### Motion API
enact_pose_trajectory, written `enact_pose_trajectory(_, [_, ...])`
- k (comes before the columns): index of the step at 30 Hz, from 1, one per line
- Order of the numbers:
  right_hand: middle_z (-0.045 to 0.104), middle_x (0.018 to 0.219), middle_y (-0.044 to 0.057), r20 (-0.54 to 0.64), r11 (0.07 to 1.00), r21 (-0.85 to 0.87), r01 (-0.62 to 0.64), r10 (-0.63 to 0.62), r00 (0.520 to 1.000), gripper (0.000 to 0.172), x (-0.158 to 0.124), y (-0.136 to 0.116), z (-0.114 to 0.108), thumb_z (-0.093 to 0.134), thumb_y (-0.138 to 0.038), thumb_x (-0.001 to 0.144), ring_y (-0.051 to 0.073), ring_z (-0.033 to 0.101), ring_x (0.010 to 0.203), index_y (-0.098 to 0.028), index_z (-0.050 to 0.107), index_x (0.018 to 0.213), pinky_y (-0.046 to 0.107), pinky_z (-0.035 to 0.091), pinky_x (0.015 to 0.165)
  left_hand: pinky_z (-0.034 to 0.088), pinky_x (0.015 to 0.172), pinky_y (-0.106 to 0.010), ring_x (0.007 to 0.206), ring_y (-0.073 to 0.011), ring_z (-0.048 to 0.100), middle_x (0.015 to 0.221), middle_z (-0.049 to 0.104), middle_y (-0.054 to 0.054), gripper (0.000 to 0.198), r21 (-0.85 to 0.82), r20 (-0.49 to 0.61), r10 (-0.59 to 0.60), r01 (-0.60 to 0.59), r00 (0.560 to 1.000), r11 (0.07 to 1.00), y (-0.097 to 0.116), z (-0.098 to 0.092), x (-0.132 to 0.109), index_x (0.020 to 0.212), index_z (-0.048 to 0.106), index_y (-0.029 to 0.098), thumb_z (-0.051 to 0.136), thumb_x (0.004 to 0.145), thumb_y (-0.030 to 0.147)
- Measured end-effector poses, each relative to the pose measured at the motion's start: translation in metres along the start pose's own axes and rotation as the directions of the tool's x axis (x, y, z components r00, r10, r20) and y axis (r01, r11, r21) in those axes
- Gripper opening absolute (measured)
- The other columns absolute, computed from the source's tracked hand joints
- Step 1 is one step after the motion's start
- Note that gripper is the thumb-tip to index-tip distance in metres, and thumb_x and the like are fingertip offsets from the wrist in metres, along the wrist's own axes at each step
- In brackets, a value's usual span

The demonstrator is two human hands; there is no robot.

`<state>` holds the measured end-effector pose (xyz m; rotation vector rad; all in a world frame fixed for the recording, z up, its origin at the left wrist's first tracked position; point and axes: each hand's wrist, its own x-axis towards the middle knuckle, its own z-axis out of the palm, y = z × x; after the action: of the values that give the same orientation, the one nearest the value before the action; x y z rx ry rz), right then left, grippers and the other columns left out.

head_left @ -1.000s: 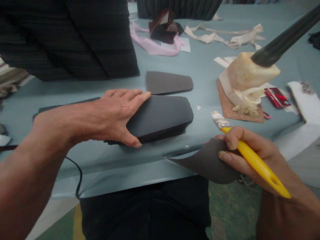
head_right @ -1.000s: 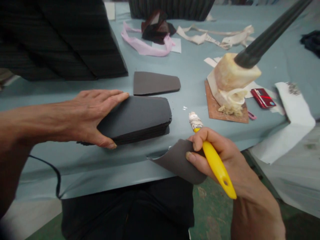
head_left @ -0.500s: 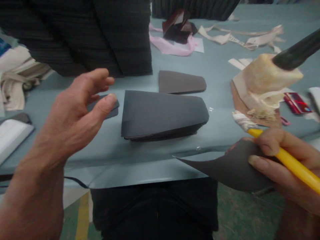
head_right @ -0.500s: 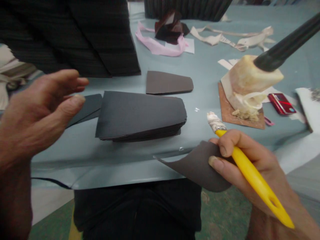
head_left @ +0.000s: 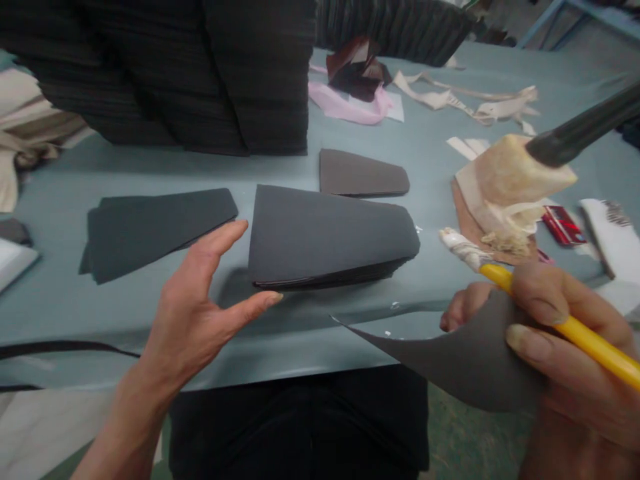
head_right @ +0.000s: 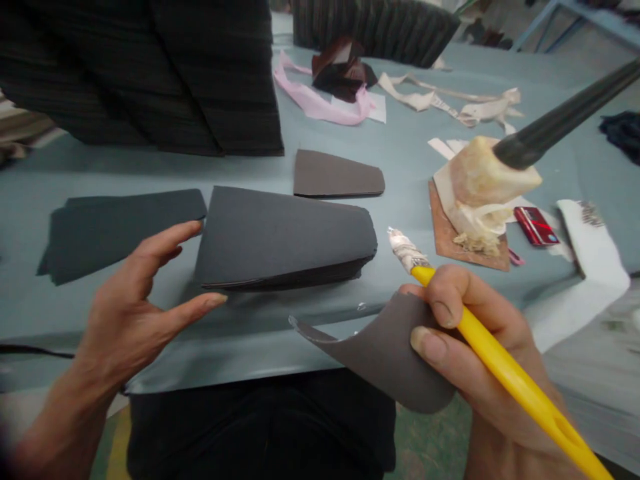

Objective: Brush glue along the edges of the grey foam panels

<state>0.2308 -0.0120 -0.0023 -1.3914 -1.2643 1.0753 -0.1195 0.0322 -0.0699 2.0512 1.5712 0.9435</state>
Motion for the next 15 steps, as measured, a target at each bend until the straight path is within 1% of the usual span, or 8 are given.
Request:
enact_pose_trajectory(2, [0.070,0.073,0.005,0.035,1.000,0.030,0.008,-0.009,0.999,0.040,-0.0004,0.0009,0.0019,0.092,-0.046,0.079,0.026,0.072,0.070,-0.030,0.054,0.075,0.025,0.043,0.043,0.047,0.129,-0.054,0.147,-0.0339,0.061,0.159,0.064,-0.009,0.072,0.030,-0.030,0.042,-0.041,0.999,0.999,0.0002,-0.0006,-0.0008,0.156,0.055,0.032,0.081,0.093,0.055])
enact_pose_trajectory(7, [0.067,0.071,0.004,0.070,0.999,0.043,0.014,-0.017,0.997,0.041,-0.0001,0.0022,0.0065,0.091,-0.046,0.080,0.024,0.070,0.067,-0.030,0.054,0.074,0.025,0.041,0.043,0.053,0.119,-0.045,0.133,-0.0299,0.067,0.138,0.073,-0.004,0.047,0.009,-0.068,0.089,-0.088,0.994,0.996,0.0049,-0.0008,-0.0001,0.137,0.066,0.034,0.080,0.095,0.050])
enact_pose_trajectory(9, [0.067,0.072,0.003,0.093,0.999,0.040,0.001,-0.005,0.996,0.040,-0.0002,0.0031,0.0063,0.091,-0.045,0.081,0.023,0.070,0.067,-0.030,0.054,0.076,0.024,0.040,0.043,0.053,0.117,-0.044,0.131,-0.0296,0.067,0.135,0.073,-0.005,0.042,0.015,-0.075,0.090,-0.089,0.993,0.996,0.0070,-0.0007,0.0008,0.132,0.068,0.033,0.079,0.095,0.049])
enact_pose_trajectory(11, [0.070,0.075,0.003,0.133,0.999,0.029,-0.014,0.010,0.991,0.037,-0.0007,0.0051,0.0051,0.089,-0.045,0.085,0.023,0.072,0.071,-0.031,0.055,0.079,0.023,0.040,0.044,0.053,0.116,-0.045,0.130,-0.0296,0.067,0.134,0.072,-0.005,0.039,0.020,-0.078,0.084,-0.083,0.993,0.996,0.0082,-0.0006,0.0018,0.129,0.069,0.033,0.079,0.095,0.048])
enact_pose_trajectory(13, [0.073,0.078,0.003,0.170,0.999,0.027,-0.018,0.013,0.985,0.034,-0.0011,0.0075,0.0043,0.086,-0.045,0.088,0.024,0.073,0.074,-0.031,0.055,0.082,0.024,0.043,0.046,0.053,0.115,-0.046,0.128,-0.0299,0.066,0.133,0.071,-0.006,0.037,0.016,-0.078,0.090,-0.089,0.993,0.996,0.0084,-0.0007,0.0029,0.128,0.069,0.033,0.079,0.095,0.047])
enact_pose_trajectory(15, [0.072,0.077,0.003,0.162,0.999,0.017,-0.029,0.026,0.987,0.038,-0.0015,0.0093,0.0046,0.086,-0.048,0.087,0.024,0.072,0.072,-0.030,0.053,0.081,0.026,0.048,0.049,0.054,0.113,-0.048,0.126,-0.0302,0.067,0.130,0.071,-0.007,0.035,0.008,-0.081,0.098,-0.097,0.992,0.995,0.0083,-0.0012,0.0040,0.126,0.070,0.034,0.079,0.095,0.045])
